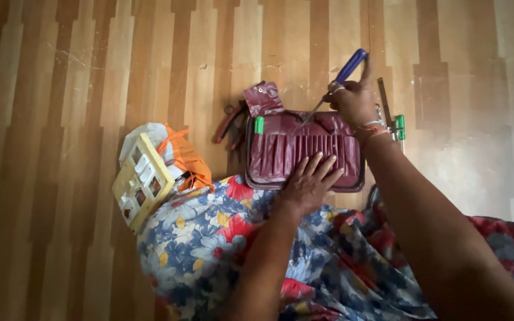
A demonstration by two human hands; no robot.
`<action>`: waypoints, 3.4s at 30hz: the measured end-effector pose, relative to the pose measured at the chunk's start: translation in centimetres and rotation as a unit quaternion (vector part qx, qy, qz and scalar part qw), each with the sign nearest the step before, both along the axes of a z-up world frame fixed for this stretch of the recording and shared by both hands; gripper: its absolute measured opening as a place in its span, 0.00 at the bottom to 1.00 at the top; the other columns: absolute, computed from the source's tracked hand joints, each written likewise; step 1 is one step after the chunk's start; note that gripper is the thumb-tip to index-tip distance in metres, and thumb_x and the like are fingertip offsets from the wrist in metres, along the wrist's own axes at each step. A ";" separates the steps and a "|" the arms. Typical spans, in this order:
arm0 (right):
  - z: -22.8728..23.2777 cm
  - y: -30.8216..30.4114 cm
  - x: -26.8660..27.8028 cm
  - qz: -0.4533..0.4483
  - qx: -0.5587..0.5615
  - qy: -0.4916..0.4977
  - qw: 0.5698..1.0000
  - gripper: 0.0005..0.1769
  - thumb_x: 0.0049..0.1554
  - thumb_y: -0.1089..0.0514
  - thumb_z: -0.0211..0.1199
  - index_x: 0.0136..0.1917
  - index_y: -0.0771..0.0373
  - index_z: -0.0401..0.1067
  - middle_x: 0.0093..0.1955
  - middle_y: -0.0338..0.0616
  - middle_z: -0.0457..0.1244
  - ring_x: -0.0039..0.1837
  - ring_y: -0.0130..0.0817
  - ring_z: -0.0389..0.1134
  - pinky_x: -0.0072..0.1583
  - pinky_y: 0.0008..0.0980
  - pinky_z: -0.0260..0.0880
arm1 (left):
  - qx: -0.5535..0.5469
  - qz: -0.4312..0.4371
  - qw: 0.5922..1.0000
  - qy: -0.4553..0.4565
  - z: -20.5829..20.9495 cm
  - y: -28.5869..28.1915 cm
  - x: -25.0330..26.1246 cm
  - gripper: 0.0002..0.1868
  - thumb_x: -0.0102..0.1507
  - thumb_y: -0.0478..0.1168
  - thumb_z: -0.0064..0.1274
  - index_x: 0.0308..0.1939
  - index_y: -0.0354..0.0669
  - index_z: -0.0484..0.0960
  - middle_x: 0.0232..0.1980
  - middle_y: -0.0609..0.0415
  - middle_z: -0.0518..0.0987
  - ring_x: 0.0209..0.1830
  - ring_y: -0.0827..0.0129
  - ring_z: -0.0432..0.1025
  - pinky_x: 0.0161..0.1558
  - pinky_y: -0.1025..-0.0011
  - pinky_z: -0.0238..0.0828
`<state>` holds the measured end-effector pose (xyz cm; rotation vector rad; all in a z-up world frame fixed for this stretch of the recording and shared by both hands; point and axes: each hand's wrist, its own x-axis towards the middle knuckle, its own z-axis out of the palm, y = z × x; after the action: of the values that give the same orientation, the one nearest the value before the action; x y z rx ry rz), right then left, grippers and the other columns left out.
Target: The person sits on the floor and organizes various hand tools into a maroon roll-up tool kit. They place screwdrivers, pliers, scissors, and wrenches into the designated slots, then close the kit.
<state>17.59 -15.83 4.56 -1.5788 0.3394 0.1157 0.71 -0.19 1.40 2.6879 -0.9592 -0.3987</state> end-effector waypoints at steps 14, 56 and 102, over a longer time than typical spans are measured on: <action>-3.6 8.4 4.0 0.097 -0.016 0.002 0.995 0.29 0.61 0.63 0.62 0.73 0.65 0.57 0.48 0.51 0.68 0.43 0.34 0.74 0.39 0.28 0.71 | -0.037 0.020 0.999 -0.016 0.6 0.3 0.0 0.40 0.63 0.54 0.53 0.78 0.57 0.58 0.82 0.51 0.54 0.82 0.50 0.47 0.79 0.50 0.41; -7.3 -14.9 -4.1 0.124 -0.644 0.179 0.733 0.13 0.62 0.57 0.55 0.54 0.65 0.77 0.50 0.66 0.70 0.52 0.59 0.74 0.52 0.50 0.76 | -0.024 0.013 1.000 0.016 0.5 0.0 0.1 0.39 0.62 0.54 0.55 0.76 0.55 0.61 0.82 0.50 0.51 0.83 0.49 0.42 0.78 0.47 0.35; -2.8 10.7 -4.1 0.257 -0.373 -0.203 0.868 0.15 0.56 0.56 0.65 0.57 0.52 0.80 0.51 0.57 0.70 0.53 0.58 0.71 0.55 0.50 0.71 | 0.017 -0.007 0.999 0.052 -2.4 -0.2 -0.1 0.32 0.68 0.50 0.40 0.76 0.46 0.61 0.80 0.48 0.56 0.83 0.47 0.43 0.79 0.44 0.29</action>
<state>13.49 -5.11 1.78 -2.3781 -0.4405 0.0567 0.64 -0.38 -1.04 2.6625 -0.9506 -0.5553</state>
